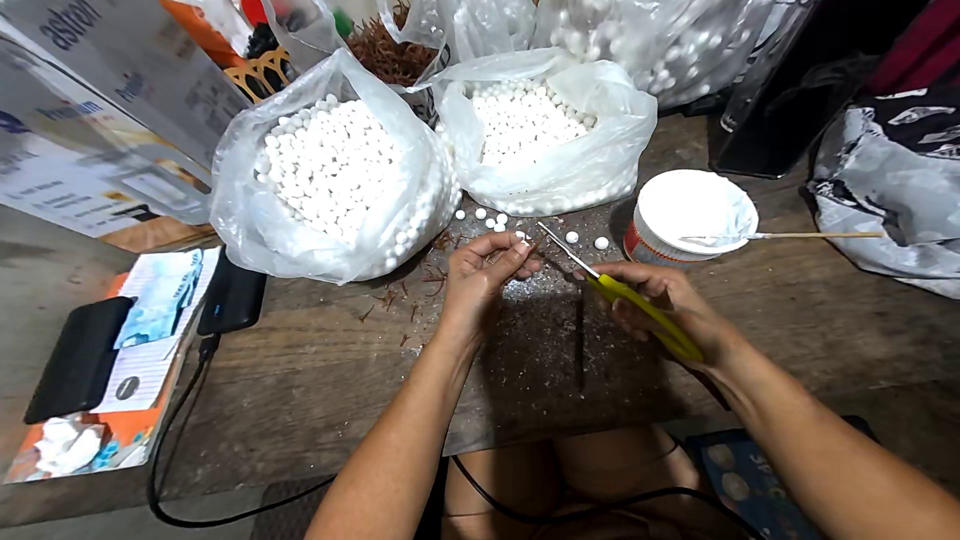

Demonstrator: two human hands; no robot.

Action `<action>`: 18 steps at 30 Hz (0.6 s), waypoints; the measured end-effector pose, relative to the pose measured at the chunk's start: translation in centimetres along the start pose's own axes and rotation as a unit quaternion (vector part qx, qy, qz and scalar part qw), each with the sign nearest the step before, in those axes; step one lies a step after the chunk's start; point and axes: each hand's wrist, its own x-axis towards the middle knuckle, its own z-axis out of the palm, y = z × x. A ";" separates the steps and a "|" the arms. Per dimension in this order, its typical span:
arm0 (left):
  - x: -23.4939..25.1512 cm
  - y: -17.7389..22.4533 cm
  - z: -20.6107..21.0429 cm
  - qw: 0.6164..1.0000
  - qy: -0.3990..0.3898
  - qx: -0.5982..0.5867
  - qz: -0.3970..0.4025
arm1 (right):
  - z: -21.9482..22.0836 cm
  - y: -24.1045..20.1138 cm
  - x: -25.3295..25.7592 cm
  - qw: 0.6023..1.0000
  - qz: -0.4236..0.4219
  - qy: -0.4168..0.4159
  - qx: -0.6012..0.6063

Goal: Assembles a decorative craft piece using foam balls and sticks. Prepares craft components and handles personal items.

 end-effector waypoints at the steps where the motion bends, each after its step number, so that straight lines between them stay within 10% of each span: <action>1: 0.0 -0.1 0.0 1.000 -0.004 0.002 0.004 | 0.0 0.0 0.0 1.000 -0.001 -0.001 0.001; 18: 0.0 0.2 0.2 0.999 0.033 0.031 -0.014 | 0.5 0.2 -0.1 1.000 -0.002 0.020 -0.004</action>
